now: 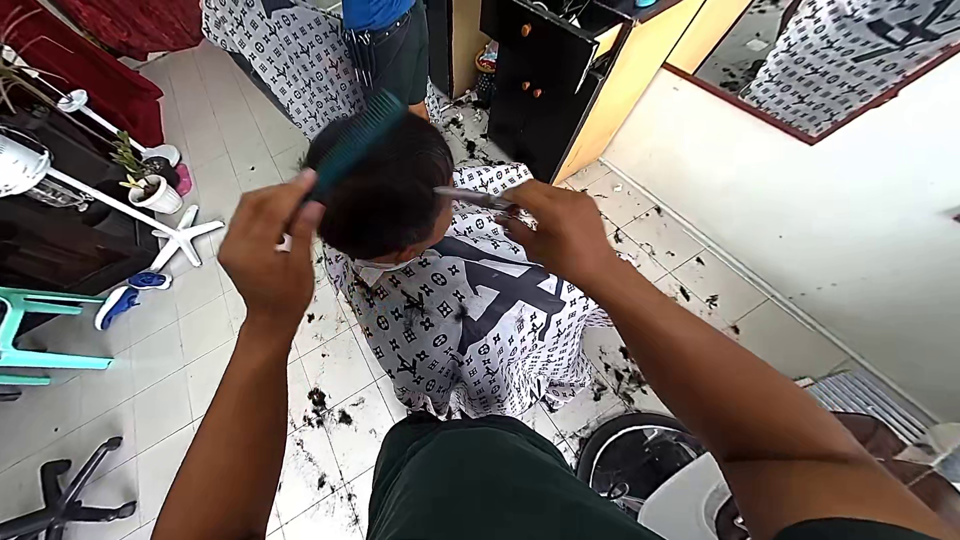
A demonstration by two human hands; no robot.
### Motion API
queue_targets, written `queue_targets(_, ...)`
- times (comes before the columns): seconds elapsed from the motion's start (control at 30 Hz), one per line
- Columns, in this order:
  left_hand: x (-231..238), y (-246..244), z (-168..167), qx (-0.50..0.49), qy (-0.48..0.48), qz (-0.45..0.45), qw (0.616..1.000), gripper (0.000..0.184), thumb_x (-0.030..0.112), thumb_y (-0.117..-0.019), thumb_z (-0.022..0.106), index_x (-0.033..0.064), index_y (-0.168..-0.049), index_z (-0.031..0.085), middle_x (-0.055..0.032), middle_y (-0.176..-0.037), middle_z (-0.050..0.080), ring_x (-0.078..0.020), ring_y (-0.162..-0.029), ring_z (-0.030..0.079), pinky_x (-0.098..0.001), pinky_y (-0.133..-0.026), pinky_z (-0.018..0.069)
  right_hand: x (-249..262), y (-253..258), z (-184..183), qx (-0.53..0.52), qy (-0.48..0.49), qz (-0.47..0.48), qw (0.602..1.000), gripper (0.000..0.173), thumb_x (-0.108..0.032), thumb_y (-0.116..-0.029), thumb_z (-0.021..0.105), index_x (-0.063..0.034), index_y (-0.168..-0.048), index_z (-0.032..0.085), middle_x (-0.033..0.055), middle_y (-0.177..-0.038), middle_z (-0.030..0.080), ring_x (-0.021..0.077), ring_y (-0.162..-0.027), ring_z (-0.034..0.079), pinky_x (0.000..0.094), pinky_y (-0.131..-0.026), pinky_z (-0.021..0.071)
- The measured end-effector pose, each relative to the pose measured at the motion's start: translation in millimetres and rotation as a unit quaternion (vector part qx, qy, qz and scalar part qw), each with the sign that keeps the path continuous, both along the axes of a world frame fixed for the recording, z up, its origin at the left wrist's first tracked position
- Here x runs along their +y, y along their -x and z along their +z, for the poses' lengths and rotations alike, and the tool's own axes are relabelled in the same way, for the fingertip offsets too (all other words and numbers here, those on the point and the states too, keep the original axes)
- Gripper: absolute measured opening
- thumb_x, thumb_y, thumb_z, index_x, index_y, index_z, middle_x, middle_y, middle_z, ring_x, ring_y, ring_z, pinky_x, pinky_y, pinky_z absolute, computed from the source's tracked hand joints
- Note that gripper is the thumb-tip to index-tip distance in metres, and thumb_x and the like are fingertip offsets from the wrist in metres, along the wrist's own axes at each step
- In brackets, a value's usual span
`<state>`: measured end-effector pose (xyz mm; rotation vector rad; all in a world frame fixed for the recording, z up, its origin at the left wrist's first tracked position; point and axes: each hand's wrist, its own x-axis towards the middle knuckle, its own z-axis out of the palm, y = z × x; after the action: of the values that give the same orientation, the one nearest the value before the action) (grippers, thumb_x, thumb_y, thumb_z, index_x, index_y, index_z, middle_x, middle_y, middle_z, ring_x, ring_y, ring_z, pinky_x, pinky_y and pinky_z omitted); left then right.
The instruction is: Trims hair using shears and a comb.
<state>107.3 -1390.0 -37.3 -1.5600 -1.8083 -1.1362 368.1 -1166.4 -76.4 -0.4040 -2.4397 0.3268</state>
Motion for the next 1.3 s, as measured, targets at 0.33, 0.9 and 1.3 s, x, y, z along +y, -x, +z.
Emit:
queue_targets(0.33, -21.9, 68.0, -52.4, -0.156, 0.154, -0.210, 0.953, 0.029, 0.013, -0.1064, 0.048, -0.0032, -0.115, 0.071, -0.0094, -0.092, 0.076, -0.0102, -0.069, 0.067, -0.0309, -0.067, 0.0574, -47.1, -33.3, 8.6, 0.016, 0.057, -0.153, 0.986, 0.021, -0.006, -0.0941, 0.069, 0.0066, -0.110, 0.066, 0.0213, -0.104, 0.070, 0.0300, -0.097, 0.070, 0.0494, -0.090, 0.0557)
queue_targets(0.9, 5.3, 103.7, -112.0, -0.110, -0.028, -0.287, 0.951, 0.015, 0.015, -0.0932, 0.075, 0.0065, -0.105, 0.078, -0.0121, -0.105, 0.076, -0.0213, -0.095, 0.067, -0.0388, -0.086, 0.0444, -142.3, 40.7, 48.4, -0.273, -0.255, -0.285, 0.883, 0.009, -0.001, -0.0950, 0.064, 0.0046, -0.101, 0.062, 0.0249, -0.095, 0.067, 0.0446, -0.088, 0.069, 0.0628, -0.105, 0.0441)
queue_targets(1.3, 9.3, 106.2, -97.7, -0.041, -0.102, -0.278, 0.954, 0.013, 0.016, -0.0964, 0.073, 0.0070, -0.104, 0.077, -0.0121, -0.101, 0.076, -0.0226, -0.090, 0.066, -0.0390, -0.082, 0.0420, -154.4, 75.1, 57.3, -0.282, -0.285, -0.281, 0.872, 0.011, 0.010, -0.0977, 0.052, 0.0036, -0.100, 0.060, 0.0206, -0.088, 0.066, 0.0387, -0.080, 0.069, 0.0540, -0.098, 0.0504)
